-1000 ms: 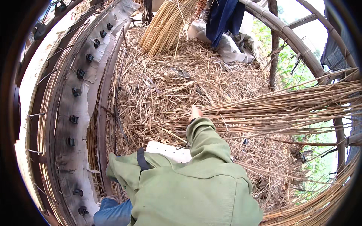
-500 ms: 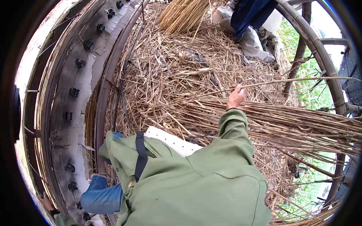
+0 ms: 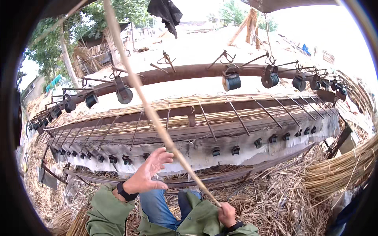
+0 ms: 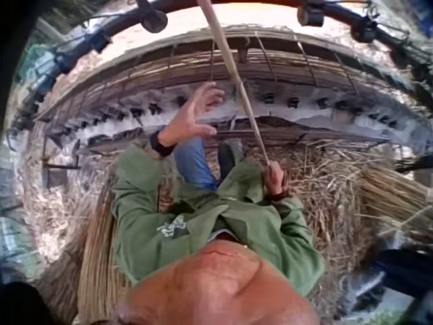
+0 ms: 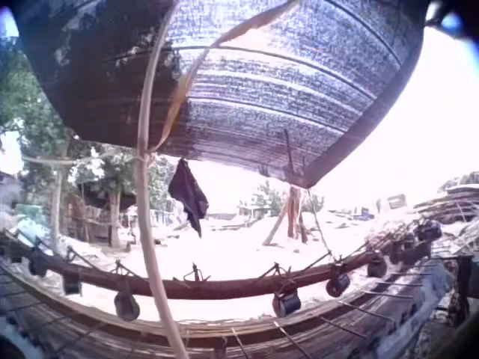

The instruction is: The recorder is operating a weaving machine to create straw mats, manually feeding long bundles of straw into the loom and managing the spools.

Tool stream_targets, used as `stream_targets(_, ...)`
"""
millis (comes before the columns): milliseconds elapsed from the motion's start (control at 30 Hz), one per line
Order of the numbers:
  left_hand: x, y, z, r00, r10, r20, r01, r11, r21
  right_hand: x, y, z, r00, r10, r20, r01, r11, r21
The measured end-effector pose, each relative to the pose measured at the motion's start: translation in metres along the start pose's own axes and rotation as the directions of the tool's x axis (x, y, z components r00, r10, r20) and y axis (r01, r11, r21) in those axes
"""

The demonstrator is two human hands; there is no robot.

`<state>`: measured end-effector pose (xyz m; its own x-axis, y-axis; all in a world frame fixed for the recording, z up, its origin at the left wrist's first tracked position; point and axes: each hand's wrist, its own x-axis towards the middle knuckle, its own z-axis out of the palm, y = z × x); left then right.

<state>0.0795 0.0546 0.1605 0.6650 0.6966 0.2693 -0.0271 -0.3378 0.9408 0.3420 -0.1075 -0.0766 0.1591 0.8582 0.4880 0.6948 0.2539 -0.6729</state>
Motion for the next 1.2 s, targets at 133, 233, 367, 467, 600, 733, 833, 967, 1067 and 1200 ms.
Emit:
stream_targets(133, -0.041, 0.045, -0.004, 0.947, 0.142, -0.290, -0.258, 0.871, -0.417, 0.037, -0.054, 0.061, 0.941, -0.235, 0.244, 0.140, 0.925, 0.353)
stream_targets(233, -0.086, 0.046, -0.063, 0.523, 0.180, -0.833, -0.460, 0.883, -0.098, 0.046, -0.084, 0.075, 0.892, -0.313, 0.325, 0.129, 0.867, 0.481)
stream_targets(367, -0.177, -0.002, -0.129, 0.300, 0.171, -0.939, -0.437, 0.899, 0.024, 0.048, -0.083, 0.060, 0.832, -0.378, 0.407, 0.225, 0.899, 0.375)
stream_targets(467, -0.238, -0.041, -0.158, 0.690, -0.029, -0.723, -0.492, 0.714, -0.497, 0.051, -0.050, 0.023, 0.820, -0.350, 0.453, 0.289, 0.936, 0.201)
stream_targets(600, -0.240, -0.082, -0.133, 0.062, -0.311, -0.948, -0.276, 0.908, -0.316, 0.071, -0.013, -0.032, 0.845, -0.262, 0.466, 0.341, 0.935, -0.092)
stream_targets(733, -0.177, -0.100, -0.055, 0.352, -0.538, -0.766, -0.266, 0.728, -0.632, 0.107, -0.034, -0.049, 0.855, -0.417, 0.307, 0.487, 0.849, -0.203)
stream_targets(833, -0.141, -0.094, -0.025, 0.570, -0.598, -0.564, -0.094, 0.634, -0.767, 0.130, -0.053, -0.066, 0.826, -0.475, 0.304, 0.554, 0.785, -0.277)
stream_targets(967, -0.154, -0.063, -0.069, 0.567, -0.426, -0.705, -0.379, 0.625, -0.682, 0.158, -0.045, -0.121, 0.816, -0.563, 0.130, 0.554, 0.699, -0.452)
stream_targets(1067, -0.173, -0.054, -0.099, 0.568, -0.350, -0.744, -0.448, 0.626, -0.638, 0.188, -0.031, -0.148, 0.832, -0.554, 0.040, 0.482, 0.685, -0.546)
stream_targets(1200, -0.159, -0.056, -0.078, 0.560, -0.303, -0.771, -0.432, 0.687, -0.584, 0.219, -0.035, -0.137, 0.859, -0.511, -0.039, 0.383, 0.690, -0.614)
